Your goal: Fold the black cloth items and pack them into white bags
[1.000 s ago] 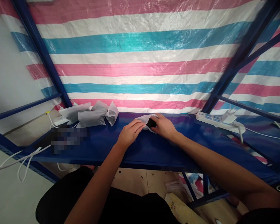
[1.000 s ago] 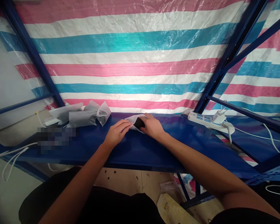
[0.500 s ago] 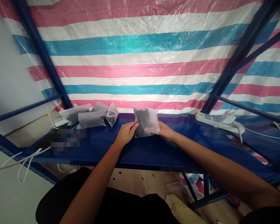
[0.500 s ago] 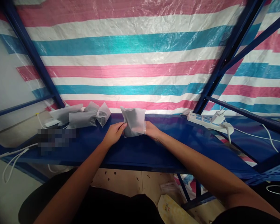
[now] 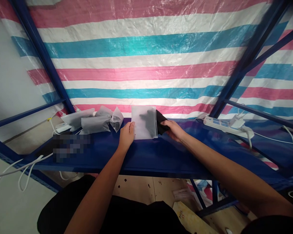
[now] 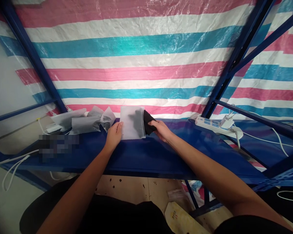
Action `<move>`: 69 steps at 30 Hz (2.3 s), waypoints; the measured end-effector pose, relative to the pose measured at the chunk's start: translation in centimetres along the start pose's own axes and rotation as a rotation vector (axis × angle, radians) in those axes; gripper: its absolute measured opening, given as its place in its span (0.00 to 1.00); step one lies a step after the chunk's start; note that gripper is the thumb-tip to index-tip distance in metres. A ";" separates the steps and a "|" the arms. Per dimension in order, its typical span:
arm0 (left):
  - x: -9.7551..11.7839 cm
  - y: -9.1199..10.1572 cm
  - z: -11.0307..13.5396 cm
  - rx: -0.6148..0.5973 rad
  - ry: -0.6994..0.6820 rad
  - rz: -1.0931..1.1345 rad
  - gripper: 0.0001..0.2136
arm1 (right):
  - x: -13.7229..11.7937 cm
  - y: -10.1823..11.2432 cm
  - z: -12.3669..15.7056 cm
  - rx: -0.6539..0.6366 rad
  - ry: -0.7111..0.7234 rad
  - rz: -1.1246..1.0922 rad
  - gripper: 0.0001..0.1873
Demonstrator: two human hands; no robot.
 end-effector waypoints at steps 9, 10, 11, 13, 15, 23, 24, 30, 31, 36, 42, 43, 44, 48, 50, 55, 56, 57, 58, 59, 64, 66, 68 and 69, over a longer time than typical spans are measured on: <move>-2.1 1.7 -0.4 0.025 0.114 -0.413 0.13 | -1.6 7.3 -1.3 -0.039 -0.181 0.177 0.23; -2.0 1.8 -0.2 -0.001 0.150 -0.461 0.13 | -1.6 8.3 -1.4 -0.069 -0.235 0.215 0.26; -1.9 1.9 0.1 -0.020 0.186 -0.499 0.14 | -1.5 9.2 -1.6 -0.089 -0.284 0.277 0.29; -1.5 1.9 0.6 -0.025 0.208 -0.568 0.17 | -1.2 10.8 -2.0 -0.068 -0.330 0.485 0.34; -0.8 1.7 0.9 0.011 0.119 -0.619 0.20 | -1.2 11.9 -2.4 0.050 -0.252 0.785 0.37; -1.4 -0.6 0.6 -0.228 -0.236 -0.557 0.22 | -3.6 9.4 -1.4 -0.002 0.381 1.085 0.31; -1.9 -0.8 0.5 -0.269 -0.199 -0.574 0.24 | -3.7 9.0 -1.1 -0.121 0.303 1.036 0.30; -3.1 -1.5 0.4 -0.366 0.002 -0.677 0.28 | -4.2 9.7 -0.5 -0.597 0.129 0.951 0.38; -3.1 -1.5 0.4 -0.365 0.006 -0.679 0.28 | -4.7 10.1 -0.3 -0.636 0.116 0.908 0.38; -2.9 -1.5 0.3 -0.378 0.013 -0.657 0.28 | -8.0 11.4 1.2 -0.619 -0.066 0.649 0.32; -2.7 -1.3 0.3 -0.388 0.031 -0.654 0.27 | -7.1 14.5 -1.2 -0.012 0.172 0.682 0.32; -2.6 -1.3 0.3 -0.384 0.030 -0.655 0.27 | -6.6 15.2 -1.8 0.217 0.272 0.747 0.30; -2.6 -1.3 0.3 -0.378 0.027 -0.657 0.27 | -6.0 15.7 -2.4 0.397 0.350 0.816 0.27; -2.7 -1.4 0.4 -0.367 0.024 -0.650 0.26 | -4.6 15.3 -3.2 0.466 0.452 1.012 0.19; -2.7 -1.4 0.4 -0.365 0.020 -0.642 0.26 | -4.0 13.6 -2.9 0.291 0.414 1.076 0.22; -2.4 -1.2 0.4 -0.379 0.028 -0.657 0.26 | -1.1 7.7 -1.6 -0.140 0.141 1.240 0.47; -2.3 -1.1 0.4 -0.392 0.034 -0.664 0.27 | -0.4 6.8 -1.4 -0.199 0.116 1.294 0.50; -2.2 -1.1 0.4 -0.401 0.039 -0.669 0.27 | 0.3 6.1 -1.4 -0.251 0.104 1.344 0.51; -2.1 -1.0 0.5 -0.405 0.042 -0.671 0.28 | 0.8 5.6 -1.3 -0.298 0.104 1.376 0.49; -2.0 -1.0 0.5 -0.404 0.045 -0.673 0.28 | 1.1 5.3 -1.3 -0.349 0.114 1.378 0.45; -1.9 -0.9 0.7 -0.386 0.040 -0.664 0.27 | -0.4 5.8 -1.3 -0.626 0.106 0.935 0.34; -1.9 -0.8 0.7 -0.389 0.040 -0.662 0.27 | -2.1 7.0 -1.0 -0.630 0.027 0.762 0.33; -2.0 -0.8 0.6 -0.396 0.044 -0.662 0.28 | -3.9 9.0 -0.6 -0.540 -0.037 0.658 0.32; -2.0 -0.9 0.6 -0.400 0.049 -0.662 0.28 | -4.7 10.4 -0.3 -0.459 -0.061 0.627 0.31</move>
Point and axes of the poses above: each hand's wrist, its own z-axis away from the middle knuckle, its own y-axis out of the back of the hand, x = y × z, the point moved 1 cm from there along -z, towards the middle knuckle, and after that the axes turned 10 degrees about y, right-handed, at the moved point
